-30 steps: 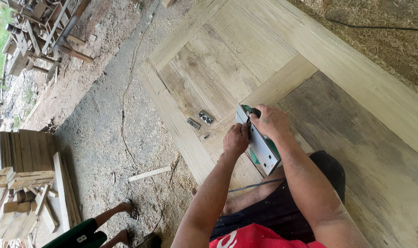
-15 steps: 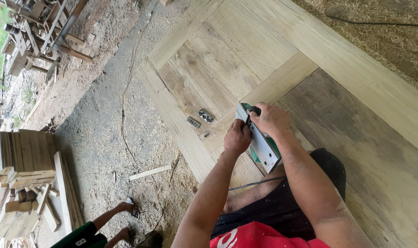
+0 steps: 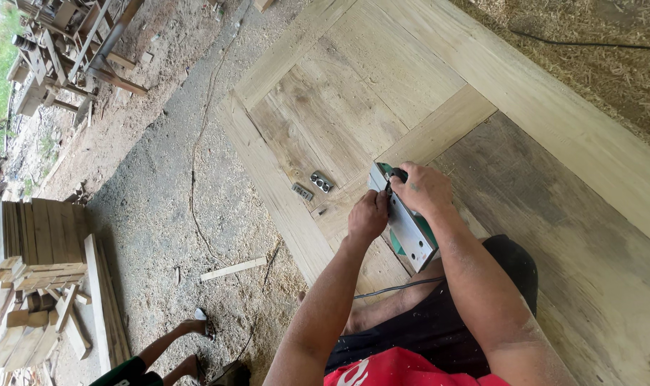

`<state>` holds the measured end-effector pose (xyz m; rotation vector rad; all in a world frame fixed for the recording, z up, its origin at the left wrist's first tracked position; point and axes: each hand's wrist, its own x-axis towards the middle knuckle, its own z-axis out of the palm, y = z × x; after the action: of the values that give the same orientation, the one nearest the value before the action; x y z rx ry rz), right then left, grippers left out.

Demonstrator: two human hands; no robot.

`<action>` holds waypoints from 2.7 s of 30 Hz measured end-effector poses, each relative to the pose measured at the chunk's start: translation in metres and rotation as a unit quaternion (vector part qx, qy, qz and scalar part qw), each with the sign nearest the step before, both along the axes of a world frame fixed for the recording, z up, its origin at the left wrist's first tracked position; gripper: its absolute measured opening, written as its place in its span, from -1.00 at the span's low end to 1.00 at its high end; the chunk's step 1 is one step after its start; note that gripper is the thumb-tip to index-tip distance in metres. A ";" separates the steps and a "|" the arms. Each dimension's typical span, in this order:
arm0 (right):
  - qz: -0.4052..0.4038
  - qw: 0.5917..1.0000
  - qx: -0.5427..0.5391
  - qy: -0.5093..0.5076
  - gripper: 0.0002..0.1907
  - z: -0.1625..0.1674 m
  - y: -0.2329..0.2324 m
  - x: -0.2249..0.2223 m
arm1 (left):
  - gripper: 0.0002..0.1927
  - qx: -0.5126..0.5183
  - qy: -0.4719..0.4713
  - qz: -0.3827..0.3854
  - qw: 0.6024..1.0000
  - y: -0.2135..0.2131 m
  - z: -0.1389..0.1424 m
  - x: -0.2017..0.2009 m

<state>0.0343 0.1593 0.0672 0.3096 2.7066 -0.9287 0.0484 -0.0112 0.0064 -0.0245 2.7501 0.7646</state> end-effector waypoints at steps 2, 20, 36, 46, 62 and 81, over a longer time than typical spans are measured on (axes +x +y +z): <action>0.000 1.000 0.002 0.006 -0.45 0.000 0.000 0.000 | -0.66 0.042 0.036 -0.001 0.998 0.000 -0.001 0.000; 0.001 1.000 0.002 -0.018 -0.45 -0.004 -0.002 -0.002 | -0.68 0.038 0.021 0.009 0.999 -0.002 -0.004 0.001; 0.001 1.000 -0.004 -0.014 -0.46 0.002 -0.003 0.000 | -0.67 0.124 0.090 -0.004 0.988 -0.003 -0.002 0.007; -0.008 1.000 -0.007 0.004 -0.44 -0.003 -0.002 -0.001 | -0.69 0.113 0.060 0.026 0.991 -0.004 -0.002 0.010; -0.007 0.999 0.007 0.047 -0.47 -0.013 -0.001 0.000 | -0.69 0.114 0.122 -0.032 0.985 -0.009 -0.022 0.013; -0.015 0.999 -0.014 0.028 -0.52 -0.016 0.003 0.006 | -0.65 0.116 0.092 0.030 0.988 -0.004 -0.023 0.009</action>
<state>0.0400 0.1619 0.0514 0.3243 2.7437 -0.9970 0.0579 -0.0156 -0.0163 0.0122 2.8216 1.1541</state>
